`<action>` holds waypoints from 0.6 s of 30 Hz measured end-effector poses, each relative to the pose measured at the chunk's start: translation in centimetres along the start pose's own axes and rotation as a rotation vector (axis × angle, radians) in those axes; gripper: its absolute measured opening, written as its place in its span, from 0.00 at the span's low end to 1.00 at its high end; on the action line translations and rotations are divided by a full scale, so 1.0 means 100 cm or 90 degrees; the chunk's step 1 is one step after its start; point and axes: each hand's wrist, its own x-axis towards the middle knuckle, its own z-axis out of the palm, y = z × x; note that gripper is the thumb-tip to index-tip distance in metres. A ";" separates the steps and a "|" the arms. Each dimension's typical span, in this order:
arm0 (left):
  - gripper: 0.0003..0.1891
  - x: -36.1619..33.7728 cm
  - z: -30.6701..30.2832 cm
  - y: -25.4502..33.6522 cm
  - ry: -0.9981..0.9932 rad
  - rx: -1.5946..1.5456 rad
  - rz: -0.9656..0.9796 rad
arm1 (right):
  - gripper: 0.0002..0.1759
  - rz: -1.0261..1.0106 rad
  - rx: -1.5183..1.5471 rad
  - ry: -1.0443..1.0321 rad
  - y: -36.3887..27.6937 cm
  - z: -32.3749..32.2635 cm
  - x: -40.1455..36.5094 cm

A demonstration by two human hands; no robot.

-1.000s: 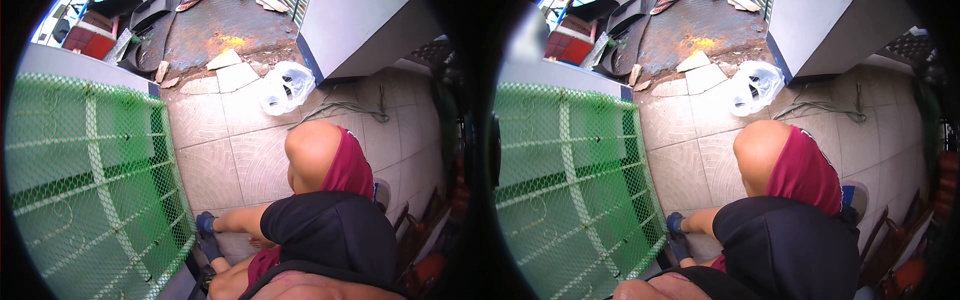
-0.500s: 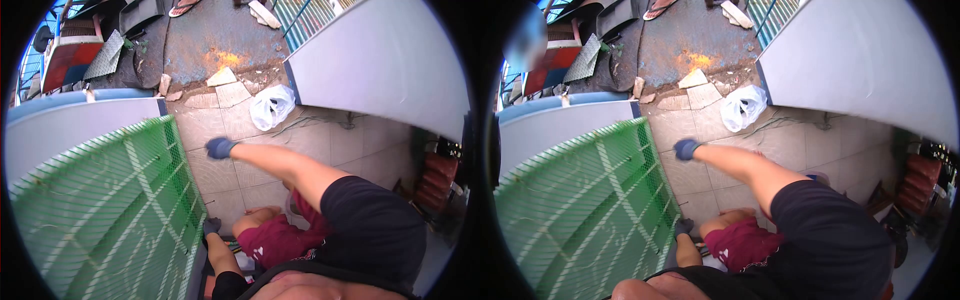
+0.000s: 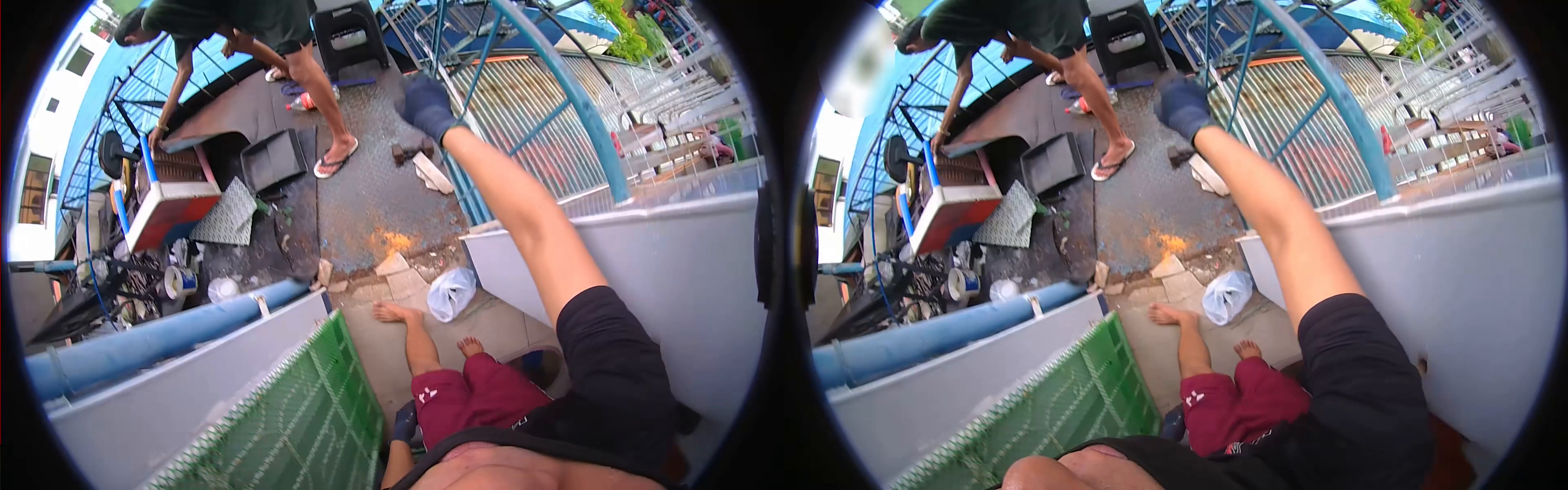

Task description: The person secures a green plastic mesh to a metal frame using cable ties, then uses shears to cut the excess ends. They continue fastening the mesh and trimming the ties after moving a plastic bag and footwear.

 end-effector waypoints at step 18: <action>0.19 0.327 -0.341 0.072 0.191 -0.582 -0.431 | 0.23 0.012 -0.210 -0.058 0.134 -0.112 0.437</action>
